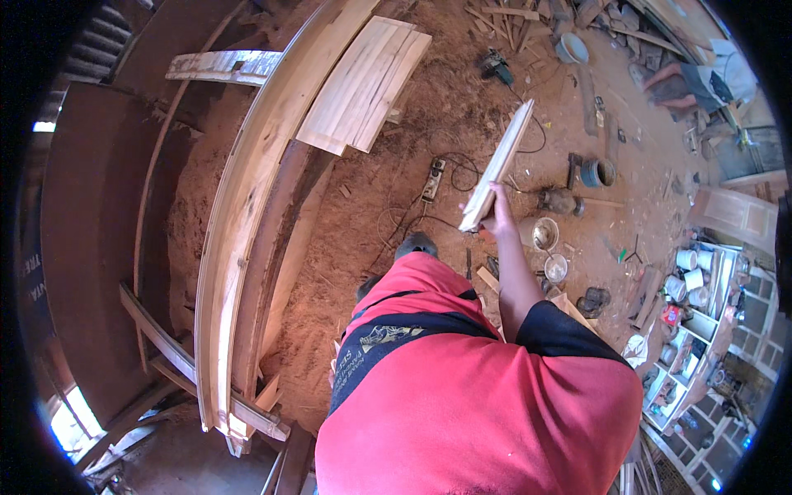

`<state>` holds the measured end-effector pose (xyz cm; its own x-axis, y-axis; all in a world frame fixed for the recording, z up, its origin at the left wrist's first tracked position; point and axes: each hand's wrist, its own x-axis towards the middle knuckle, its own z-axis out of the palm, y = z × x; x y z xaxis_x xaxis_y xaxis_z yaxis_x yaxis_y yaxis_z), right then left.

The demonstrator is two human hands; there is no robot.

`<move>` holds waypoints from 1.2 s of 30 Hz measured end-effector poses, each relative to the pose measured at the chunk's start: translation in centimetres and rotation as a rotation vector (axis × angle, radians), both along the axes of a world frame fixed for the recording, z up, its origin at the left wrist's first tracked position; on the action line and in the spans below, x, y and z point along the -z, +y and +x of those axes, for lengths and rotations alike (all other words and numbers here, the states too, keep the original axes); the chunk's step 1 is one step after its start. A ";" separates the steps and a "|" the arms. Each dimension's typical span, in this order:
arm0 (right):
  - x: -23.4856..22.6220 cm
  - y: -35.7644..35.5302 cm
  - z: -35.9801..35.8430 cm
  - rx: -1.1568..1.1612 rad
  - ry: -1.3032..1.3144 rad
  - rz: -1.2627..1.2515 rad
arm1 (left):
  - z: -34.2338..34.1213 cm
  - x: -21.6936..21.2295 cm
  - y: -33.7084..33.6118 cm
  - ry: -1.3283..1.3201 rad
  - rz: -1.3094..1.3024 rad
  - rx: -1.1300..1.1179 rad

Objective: The person selects several wood pieces from a stack, places them on the floor, and applies glue to the joints using a small stick.

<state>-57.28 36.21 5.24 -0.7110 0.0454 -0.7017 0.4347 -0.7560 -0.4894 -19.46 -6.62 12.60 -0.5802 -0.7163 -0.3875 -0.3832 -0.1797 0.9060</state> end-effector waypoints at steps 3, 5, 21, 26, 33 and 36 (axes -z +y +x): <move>0.2 -4.0 -3.7 0.050 0.016 0.256 | -0.1 0.0 0.2 0.000 -0.002 0.000; -0.5 -8.0 -6.5 0.047 0.024 0.166 | -0.3 -0.1 0.3 0.002 0.000 -0.002; -3.9 -17.5 -7.6 -0.511 -0.042 0.311 | 1.3 0.0 1.3 -0.008 -0.001 -0.093; -2.4 -19.0 -5.9 -0.463 0.017 0.468 | 1.1 0.0 1.6 -0.008 -0.003 -0.108; 3.9 -17.1 -4.6 -0.109 0.055 1.034 | 0.3 0.0 2.7 0.004 0.009 -0.151; 1.2 -16.2 -5.3 -0.211 0.226 1.445 | 1.6 -0.3 3.4 -0.011 -0.009 -0.201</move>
<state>-62.60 20.03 4.03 -0.8788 0.4770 -0.0147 0.2856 0.5011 -0.8169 -17.89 -3.23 12.87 -0.4209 -0.8208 -0.3862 -0.3508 -0.2453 0.9037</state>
